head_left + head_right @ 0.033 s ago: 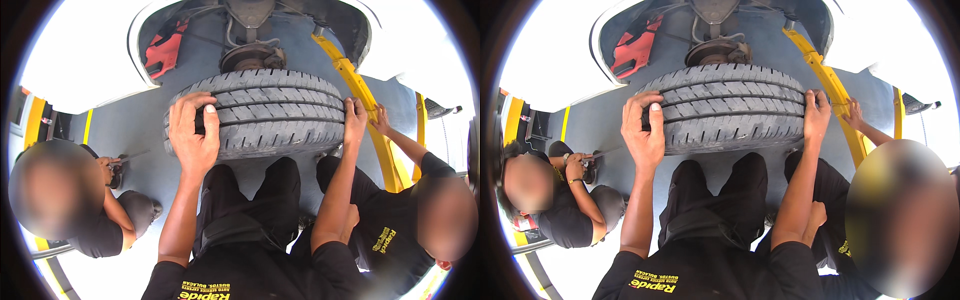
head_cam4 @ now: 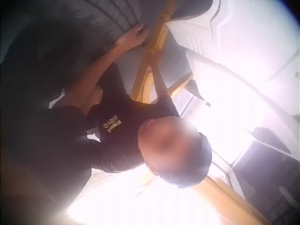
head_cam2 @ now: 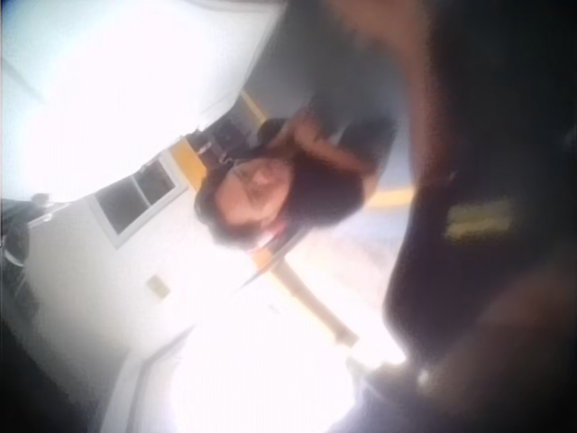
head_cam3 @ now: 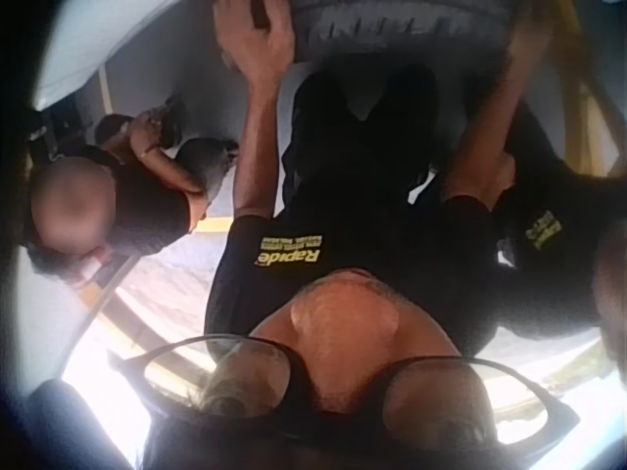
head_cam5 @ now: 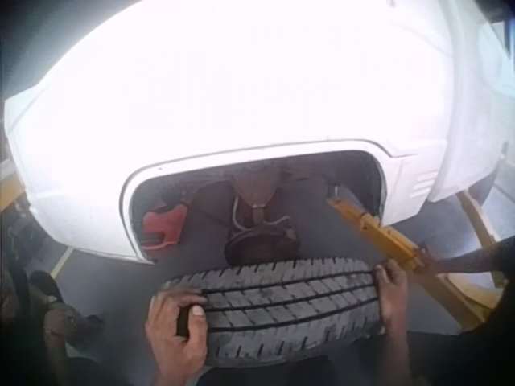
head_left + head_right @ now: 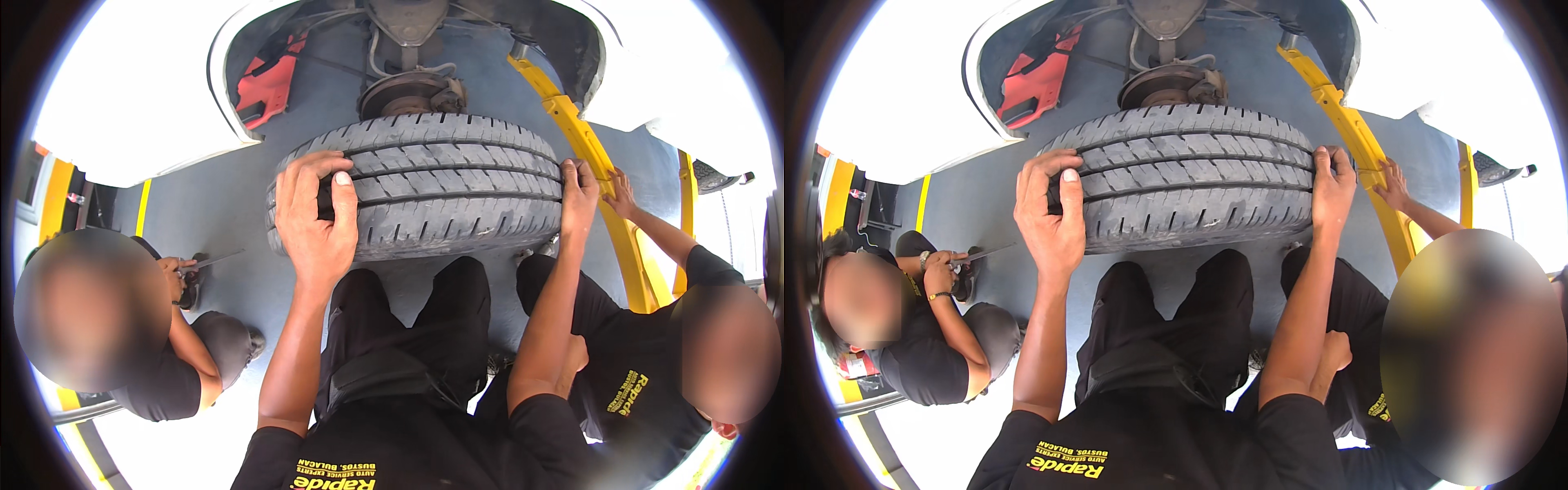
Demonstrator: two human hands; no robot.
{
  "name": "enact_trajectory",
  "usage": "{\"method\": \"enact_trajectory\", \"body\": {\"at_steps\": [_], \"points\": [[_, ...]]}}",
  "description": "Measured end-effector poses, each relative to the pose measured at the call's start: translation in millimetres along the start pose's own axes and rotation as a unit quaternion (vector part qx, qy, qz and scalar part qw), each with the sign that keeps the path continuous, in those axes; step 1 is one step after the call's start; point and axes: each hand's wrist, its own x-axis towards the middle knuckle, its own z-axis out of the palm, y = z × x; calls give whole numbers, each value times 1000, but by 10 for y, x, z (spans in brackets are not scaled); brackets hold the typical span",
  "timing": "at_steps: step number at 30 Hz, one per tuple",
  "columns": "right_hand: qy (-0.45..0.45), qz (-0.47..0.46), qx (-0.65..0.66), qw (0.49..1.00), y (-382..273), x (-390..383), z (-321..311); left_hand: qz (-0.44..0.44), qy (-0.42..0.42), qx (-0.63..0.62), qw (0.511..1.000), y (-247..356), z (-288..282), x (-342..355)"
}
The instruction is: The person lifts a tire and mounts it onto a vehicle hub. They hand-thread several lug nuts, then use an impact wrench to tighten them. A coworker measures the tire with calipers during the process.
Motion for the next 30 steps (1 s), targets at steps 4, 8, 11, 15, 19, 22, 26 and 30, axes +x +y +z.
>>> {"method": "enact_trajectory", "body": {"at_steps": [4, 8, 11, 15, 19, 22, 26, 30], "points": [[0, -1, 2, 1000, 17, 63, 2, 10, 2, 1, 1000, -24, 27, 47], [5, 2, -2, 1000, -16, 40, 4, 9, 1, -1, 1000, -23, 18, 50], [6, 18, -8, 1000, -44, 18, -1, 10, 0, 1, 1000, -14, 7, 65], [10, 13, -2, 1000, -55, 6, -5, 13, -1, 0, 1000, -22, 9, 82], [12, 7, -4, 1000, -67, -9, -5, 13, -1, 5, 1000, -27, -5, 101], [10, 4, -11, 1000, -66, -17, -15, 8, -2, 2, 1000, -27, 6, 92], [9, 0, -20, 1000, -41, -20, -24, 14, -1, 4, 1000, -21, 11, 72], [10, -2, -39, 999, -11, -6, -19, 24, 8, 3, 1000, -48, 52, 57]]}}
